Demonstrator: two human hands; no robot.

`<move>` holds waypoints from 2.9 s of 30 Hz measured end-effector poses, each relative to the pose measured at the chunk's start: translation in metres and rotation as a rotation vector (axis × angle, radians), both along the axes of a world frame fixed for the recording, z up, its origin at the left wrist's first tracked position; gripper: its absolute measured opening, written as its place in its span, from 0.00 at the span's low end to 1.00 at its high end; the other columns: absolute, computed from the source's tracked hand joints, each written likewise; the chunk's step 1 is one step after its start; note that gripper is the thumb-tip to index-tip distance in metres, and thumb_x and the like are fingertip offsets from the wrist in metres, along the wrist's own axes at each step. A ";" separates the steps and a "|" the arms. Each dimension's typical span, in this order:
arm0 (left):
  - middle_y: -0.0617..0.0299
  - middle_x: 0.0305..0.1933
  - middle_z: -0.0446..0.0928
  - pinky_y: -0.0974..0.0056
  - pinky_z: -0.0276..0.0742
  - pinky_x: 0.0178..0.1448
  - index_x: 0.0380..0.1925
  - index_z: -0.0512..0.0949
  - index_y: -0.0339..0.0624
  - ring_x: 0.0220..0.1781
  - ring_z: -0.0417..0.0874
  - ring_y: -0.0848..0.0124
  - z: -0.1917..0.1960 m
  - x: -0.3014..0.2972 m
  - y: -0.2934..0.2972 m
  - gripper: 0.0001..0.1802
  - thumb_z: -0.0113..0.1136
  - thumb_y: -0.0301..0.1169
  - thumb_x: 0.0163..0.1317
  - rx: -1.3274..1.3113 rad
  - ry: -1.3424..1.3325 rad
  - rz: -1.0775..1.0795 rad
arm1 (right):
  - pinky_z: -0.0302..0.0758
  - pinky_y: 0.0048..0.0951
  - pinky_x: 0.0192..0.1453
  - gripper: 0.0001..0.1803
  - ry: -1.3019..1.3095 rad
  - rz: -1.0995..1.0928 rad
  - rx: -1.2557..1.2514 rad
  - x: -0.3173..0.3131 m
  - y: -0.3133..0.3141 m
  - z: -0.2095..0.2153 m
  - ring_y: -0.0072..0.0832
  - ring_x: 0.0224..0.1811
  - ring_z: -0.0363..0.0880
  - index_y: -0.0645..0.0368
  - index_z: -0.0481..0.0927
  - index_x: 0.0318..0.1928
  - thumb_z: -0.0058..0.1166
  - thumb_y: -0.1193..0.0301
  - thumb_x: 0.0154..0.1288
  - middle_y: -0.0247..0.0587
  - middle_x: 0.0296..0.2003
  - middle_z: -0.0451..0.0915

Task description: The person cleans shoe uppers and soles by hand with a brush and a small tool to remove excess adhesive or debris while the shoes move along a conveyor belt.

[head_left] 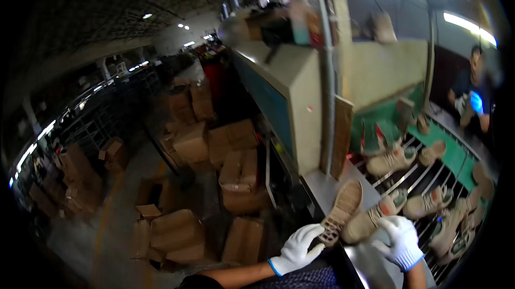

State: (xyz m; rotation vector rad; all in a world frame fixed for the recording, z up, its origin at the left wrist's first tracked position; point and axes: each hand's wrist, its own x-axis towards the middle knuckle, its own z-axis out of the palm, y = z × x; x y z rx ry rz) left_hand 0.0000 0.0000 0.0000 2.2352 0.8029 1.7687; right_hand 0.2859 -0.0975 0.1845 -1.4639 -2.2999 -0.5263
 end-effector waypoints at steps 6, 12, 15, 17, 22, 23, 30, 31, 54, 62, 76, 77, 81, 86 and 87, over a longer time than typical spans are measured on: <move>0.41 0.73 0.73 0.55 0.70 0.78 0.79 0.61 0.38 0.76 0.74 0.53 -0.055 -0.175 -0.079 0.46 0.60 0.60 0.76 -1.158 0.114 -0.136 | 0.81 0.46 0.62 0.28 0.486 -0.187 -0.232 -0.151 0.062 -0.093 0.53 0.55 0.86 0.61 0.83 0.59 0.68 0.57 0.64 0.56 0.51 0.87; 0.52 0.52 0.82 0.60 0.84 0.48 0.73 0.66 0.33 0.44 0.85 0.65 -0.089 -0.134 -0.085 0.48 0.65 0.62 0.71 -1.631 -0.126 -0.629 | 0.81 0.48 0.58 0.32 0.199 -0.147 -0.637 -0.087 0.027 -0.142 0.52 0.50 0.86 0.58 0.87 0.55 0.67 0.46 0.60 0.56 0.47 0.88; 0.63 0.34 0.82 0.70 0.81 0.28 0.59 0.76 0.38 0.23 0.79 0.77 -0.124 -0.106 -0.105 0.32 0.64 0.56 0.73 -1.716 -0.282 -0.813 | 0.77 0.52 0.59 0.35 0.058 -0.258 -0.409 -0.083 -0.061 -0.144 0.53 0.54 0.81 0.57 0.87 0.54 0.68 0.42 0.55 0.54 0.49 0.85; 0.61 0.37 0.84 0.68 0.82 0.29 0.56 0.78 0.37 0.25 0.82 0.75 -0.094 -0.102 -0.104 0.29 0.63 0.55 0.75 -1.707 -0.355 -0.741 | 0.74 0.52 0.61 0.41 0.095 -0.398 -0.304 -0.069 -0.123 -0.138 0.55 0.55 0.78 0.56 0.86 0.53 0.71 0.39 0.47 0.53 0.49 0.82; 0.56 0.44 0.89 0.65 0.87 0.47 0.55 0.82 0.28 0.44 0.90 0.70 -0.081 -0.156 -0.051 0.26 0.63 0.45 0.76 -1.393 0.153 -0.532 | 0.77 0.53 0.51 0.28 0.000 -0.103 -0.497 -0.152 -0.118 -0.048 0.48 0.47 0.82 0.51 0.85 0.53 0.69 0.46 0.59 0.45 0.47 0.84; 0.50 0.48 0.89 0.60 0.87 0.53 0.56 0.83 0.30 0.51 0.90 0.66 -0.042 -0.166 -0.040 0.26 0.64 0.46 0.75 -1.466 0.248 -0.461 | 0.78 0.52 0.51 0.28 0.017 -0.078 -0.558 -0.154 -0.102 -0.069 0.49 0.47 0.83 0.52 0.84 0.53 0.68 0.46 0.61 0.47 0.47 0.84; 0.43 0.67 0.77 0.46 0.75 0.73 0.67 0.74 0.38 0.69 0.77 0.45 0.029 -0.118 0.045 0.39 0.75 0.48 0.63 -0.359 0.632 -0.202 | 0.82 0.50 0.48 0.30 0.258 -0.289 -0.531 -0.137 -0.099 -0.089 0.53 0.46 0.86 0.55 0.81 0.53 0.67 0.43 0.66 0.51 0.44 0.85; 0.43 0.68 0.76 0.45 0.75 0.73 0.67 0.73 0.38 0.70 0.76 0.45 0.021 -0.103 0.051 0.38 0.74 0.48 0.64 -0.277 0.683 -0.214 | 0.82 0.49 0.47 0.31 0.331 -0.368 -0.558 -0.138 -0.115 -0.076 0.52 0.46 0.86 0.54 0.81 0.55 0.67 0.43 0.66 0.50 0.43 0.85; 0.51 0.57 0.85 0.54 0.83 0.68 0.62 0.78 0.30 0.57 0.87 0.60 0.008 -0.010 -0.020 0.19 0.55 0.31 0.79 -1.592 0.011 -1.331 | 0.79 0.56 0.73 0.49 2.907 -0.060 0.262 -0.279 -0.415 -0.408 0.52 0.69 0.79 0.60 0.63 0.80 0.35 0.30 0.80 0.59 0.72 0.74; 0.55 0.68 0.79 0.60 0.71 0.78 0.74 0.71 0.35 0.71 0.77 0.64 -0.039 0.017 -0.200 0.30 0.63 0.30 0.75 -1.420 0.364 -1.433 | 0.81 0.58 0.71 0.46 2.992 0.131 0.170 -0.273 -0.407 -0.310 0.51 0.67 0.81 0.59 0.64 0.80 0.34 0.33 0.82 0.59 0.71 0.75; 0.44 0.78 0.70 0.50 0.70 0.81 0.76 0.69 0.34 0.78 0.73 0.54 -0.036 0.001 -0.201 0.56 0.89 0.41 0.49 -0.774 0.630 -1.644 | 0.82 0.53 0.73 0.47 2.707 -0.275 -0.047 -0.313 -0.390 -0.339 0.50 0.72 0.79 0.67 0.59 0.81 0.48 0.40 0.81 0.62 0.72 0.73; 0.44 0.77 0.70 0.51 0.70 0.81 0.76 0.69 0.34 0.78 0.73 0.54 -0.034 0.002 -0.201 0.57 0.90 0.41 0.48 -0.776 0.638 -1.638 | 0.83 0.52 0.72 0.47 2.703 -0.269 -0.066 -0.311 -0.392 -0.343 0.50 0.71 0.79 0.68 0.59 0.80 0.48 0.40 0.81 0.63 0.72 0.73; 0.45 0.77 0.70 0.52 0.70 0.81 0.76 0.68 0.33 0.78 0.73 0.56 -0.035 0.000 -0.199 0.58 0.90 0.39 0.48 -0.806 0.646 -1.622 | 0.86 0.51 0.69 0.48 2.677 -0.280 -0.143 -0.304 -0.392 -0.343 0.50 0.68 0.82 0.72 0.60 0.79 0.49 0.41 0.81 0.65 0.70 0.74; 0.45 0.78 0.69 0.53 0.69 0.81 0.76 0.68 0.32 0.78 0.73 0.56 -0.036 0.001 -0.193 0.56 0.89 0.37 0.50 -0.790 0.658 -1.634 | 0.84 0.34 0.63 0.35 2.682 -0.444 -0.094 -0.306 -0.383 -0.330 0.31 0.57 0.86 0.75 0.76 0.67 0.42 0.51 0.87 0.52 0.59 0.86; 0.45 0.78 0.69 0.53 0.69 0.81 0.76 0.68 0.32 0.78 0.73 0.56 -0.035 0.001 -0.192 0.55 0.89 0.37 0.50 -0.767 0.660 -1.630 | 0.84 0.34 0.63 0.34 2.680 -0.471 -0.104 -0.305 -0.381 -0.328 0.31 0.57 0.86 0.75 0.77 0.66 0.42 0.51 0.87 0.52 0.59 0.86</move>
